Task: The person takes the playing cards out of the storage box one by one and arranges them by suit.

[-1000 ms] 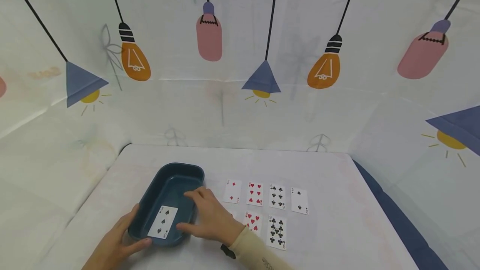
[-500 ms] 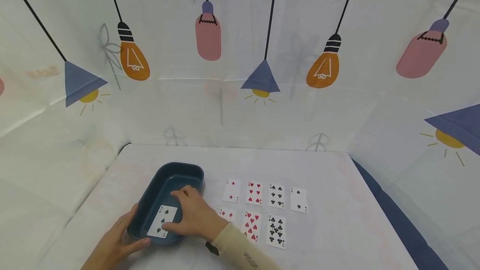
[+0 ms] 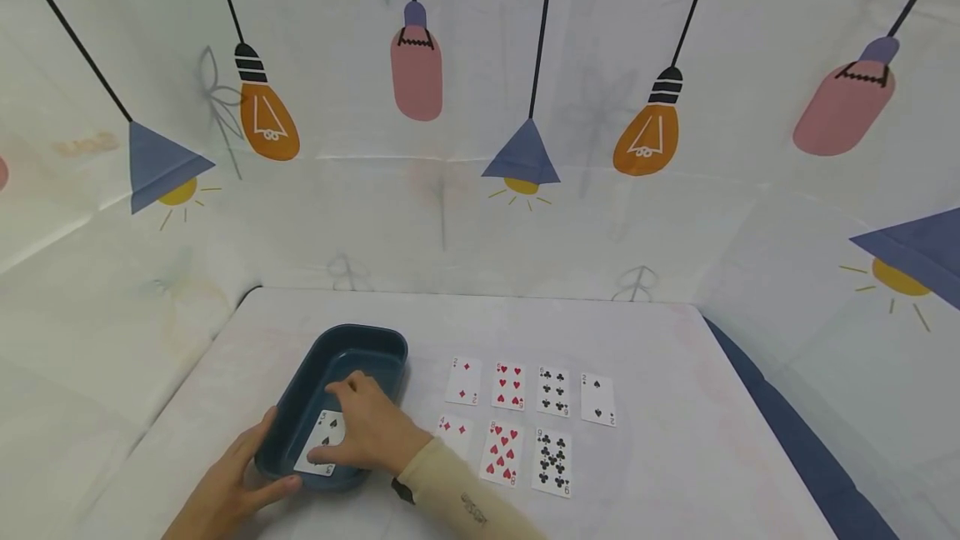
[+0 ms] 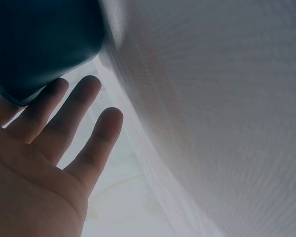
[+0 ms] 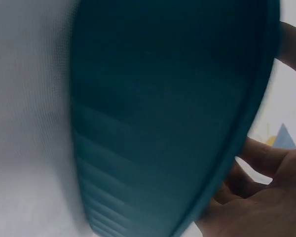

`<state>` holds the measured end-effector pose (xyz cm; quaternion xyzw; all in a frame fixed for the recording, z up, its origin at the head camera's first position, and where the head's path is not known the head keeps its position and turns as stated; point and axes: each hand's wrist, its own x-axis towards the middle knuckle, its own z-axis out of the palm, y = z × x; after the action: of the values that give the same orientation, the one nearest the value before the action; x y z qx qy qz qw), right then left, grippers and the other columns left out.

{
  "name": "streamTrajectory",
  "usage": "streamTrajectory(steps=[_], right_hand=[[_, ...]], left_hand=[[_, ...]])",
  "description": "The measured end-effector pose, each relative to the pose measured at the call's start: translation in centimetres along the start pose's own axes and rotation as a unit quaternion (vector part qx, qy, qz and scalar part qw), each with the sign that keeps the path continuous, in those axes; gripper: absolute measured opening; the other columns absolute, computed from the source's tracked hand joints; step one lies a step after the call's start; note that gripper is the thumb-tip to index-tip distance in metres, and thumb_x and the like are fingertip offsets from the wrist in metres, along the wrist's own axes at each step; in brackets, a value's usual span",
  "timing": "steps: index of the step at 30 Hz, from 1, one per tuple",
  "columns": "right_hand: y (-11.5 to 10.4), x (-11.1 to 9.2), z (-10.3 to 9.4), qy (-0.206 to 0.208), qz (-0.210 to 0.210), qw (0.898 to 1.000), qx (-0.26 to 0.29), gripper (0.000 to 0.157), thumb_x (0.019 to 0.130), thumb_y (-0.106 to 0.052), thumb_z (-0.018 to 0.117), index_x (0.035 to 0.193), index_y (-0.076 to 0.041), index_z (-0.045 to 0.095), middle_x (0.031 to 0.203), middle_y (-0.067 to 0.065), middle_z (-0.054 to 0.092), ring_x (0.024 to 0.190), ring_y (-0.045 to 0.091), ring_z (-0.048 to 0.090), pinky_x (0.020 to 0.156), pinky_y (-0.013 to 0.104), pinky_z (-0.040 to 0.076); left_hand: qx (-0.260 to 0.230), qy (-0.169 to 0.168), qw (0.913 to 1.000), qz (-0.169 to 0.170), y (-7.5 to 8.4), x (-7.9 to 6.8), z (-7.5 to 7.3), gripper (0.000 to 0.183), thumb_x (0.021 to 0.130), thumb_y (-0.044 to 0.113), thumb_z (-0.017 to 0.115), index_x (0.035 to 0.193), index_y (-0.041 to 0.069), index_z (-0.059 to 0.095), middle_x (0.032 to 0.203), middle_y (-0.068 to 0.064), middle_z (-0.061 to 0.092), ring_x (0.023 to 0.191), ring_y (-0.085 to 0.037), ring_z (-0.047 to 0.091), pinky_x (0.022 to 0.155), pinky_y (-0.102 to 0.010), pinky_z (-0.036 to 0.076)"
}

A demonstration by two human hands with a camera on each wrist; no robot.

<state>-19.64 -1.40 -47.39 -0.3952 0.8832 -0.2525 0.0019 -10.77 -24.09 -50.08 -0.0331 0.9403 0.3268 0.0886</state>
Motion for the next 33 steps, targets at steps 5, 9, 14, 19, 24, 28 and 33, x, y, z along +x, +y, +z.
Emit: streamTrajectory(steps=[5, 9, 14, 19, 24, 28, 33], right_hand=[[-0.3, 0.8, 0.5, -0.03, 0.017, 0.999, -0.017, 0.083, 0.079, -0.061, 0.08, 0.142, -0.013, 0.057, 0.127, -0.001, 0.055, 0.113, 0.009, 0.053, 0.097, 0.02, 0.049], [-0.8, 1.4, 1.0, -0.048, 0.026, 0.997, -0.045, 0.086, 0.075, -0.066, 0.081, 0.14, -0.014, 0.058, 0.126, -0.002, 0.055, 0.111, 0.009, 0.054, 0.092, 0.019, 0.051], [-1.1, 1.9, 1.8, -0.06, 0.023, 0.994, -0.092, 0.089, 0.071, -0.069, 0.081, 0.138, -0.014, 0.06, 0.122, -0.002, 0.057, 0.106, 0.008, 0.055, 0.088, 0.017, 0.051], [-1.3, 2.2, 2.4, -0.067, 0.018, 0.987, -0.142, 0.09, 0.07, -0.071, 0.08, 0.137, -0.014, 0.06, 0.123, 0.0, 0.059, 0.108, 0.011, 0.058, 0.088, 0.018, 0.052], [-1.4, 2.4, 2.8, -0.071, 0.026, 0.984, -0.162, 0.09, 0.07, -0.073, 0.079, 0.137, -0.015, 0.06, 0.124, 0.0, 0.058, 0.11, 0.012, 0.058, 0.089, 0.019, 0.052], [-1.3, 2.4, 3.2, -0.067, 0.026, 0.982, -0.172, 0.088, 0.069, -0.073, 0.08, 0.132, -0.014, 0.063, 0.121, 0.0, 0.058, 0.106, 0.011, 0.057, 0.086, 0.019, 0.053], [-1.4, 2.5, 3.4, -0.062, 0.027, 0.98, -0.188, 0.084, 0.067, -0.073, 0.081, 0.126, -0.014, 0.066, 0.115, -0.002, 0.059, 0.1, 0.01, 0.056, 0.082, 0.019, 0.053]], left_hand=[[-0.005, 0.01, 0.9998, 0.018, -0.1, -0.2, -0.1, 0.119, 0.079, 0.063, 0.077, 0.164, 0.014, 0.01, 0.157, -0.027, 0.031, 0.135, -0.049, 0.043, 0.098, -0.066, 0.046], [-0.009, 0.019, 0.9991, 0.035, -0.2, -0.3, -0.2, 0.117, 0.08, 0.063, 0.076, 0.164, 0.014, 0.011, 0.156, -0.027, 0.032, 0.135, -0.05, 0.043, 0.097, -0.065, 0.047], [-0.007, 0.016, 0.9988, 0.045, -0.2, -0.4, -0.1, 0.116, 0.082, 0.059, 0.077, 0.164, 0.012, 0.01, 0.156, -0.029, 0.032, 0.135, -0.052, 0.042, 0.097, -0.066, 0.046], [-0.016, 0.018, 0.9987, 0.045, -0.1, -0.4, -0.2, 0.115, 0.083, 0.059, 0.077, 0.164, 0.01, 0.011, 0.156, -0.029, 0.031, 0.135, -0.052, 0.042, 0.097, -0.065, 0.047], [-0.016, 0.015, 0.9988, 0.043, -0.1, -0.4, -0.2, 0.116, 0.082, 0.057, 0.078, 0.164, 0.01, 0.01, 0.156, -0.03, 0.031, 0.135, -0.052, 0.041, 0.098, -0.065, 0.047], [-0.018, 0.009, 0.9991, 0.038, -0.1, -0.4, -0.2, 0.116, 0.083, 0.058, 0.077, 0.164, 0.011, 0.01, 0.157, -0.029, 0.03, 0.136, -0.051, 0.04, 0.099, -0.065, 0.046], [-0.02, 0.018, 0.9985, 0.048, -0.2, -0.3, -0.2, 0.114, 0.083, 0.056, 0.078, 0.164, 0.009, 0.012, 0.157, -0.029, 0.03, 0.136, -0.052, 0.04, 0.099, -0.066, 0.045]])
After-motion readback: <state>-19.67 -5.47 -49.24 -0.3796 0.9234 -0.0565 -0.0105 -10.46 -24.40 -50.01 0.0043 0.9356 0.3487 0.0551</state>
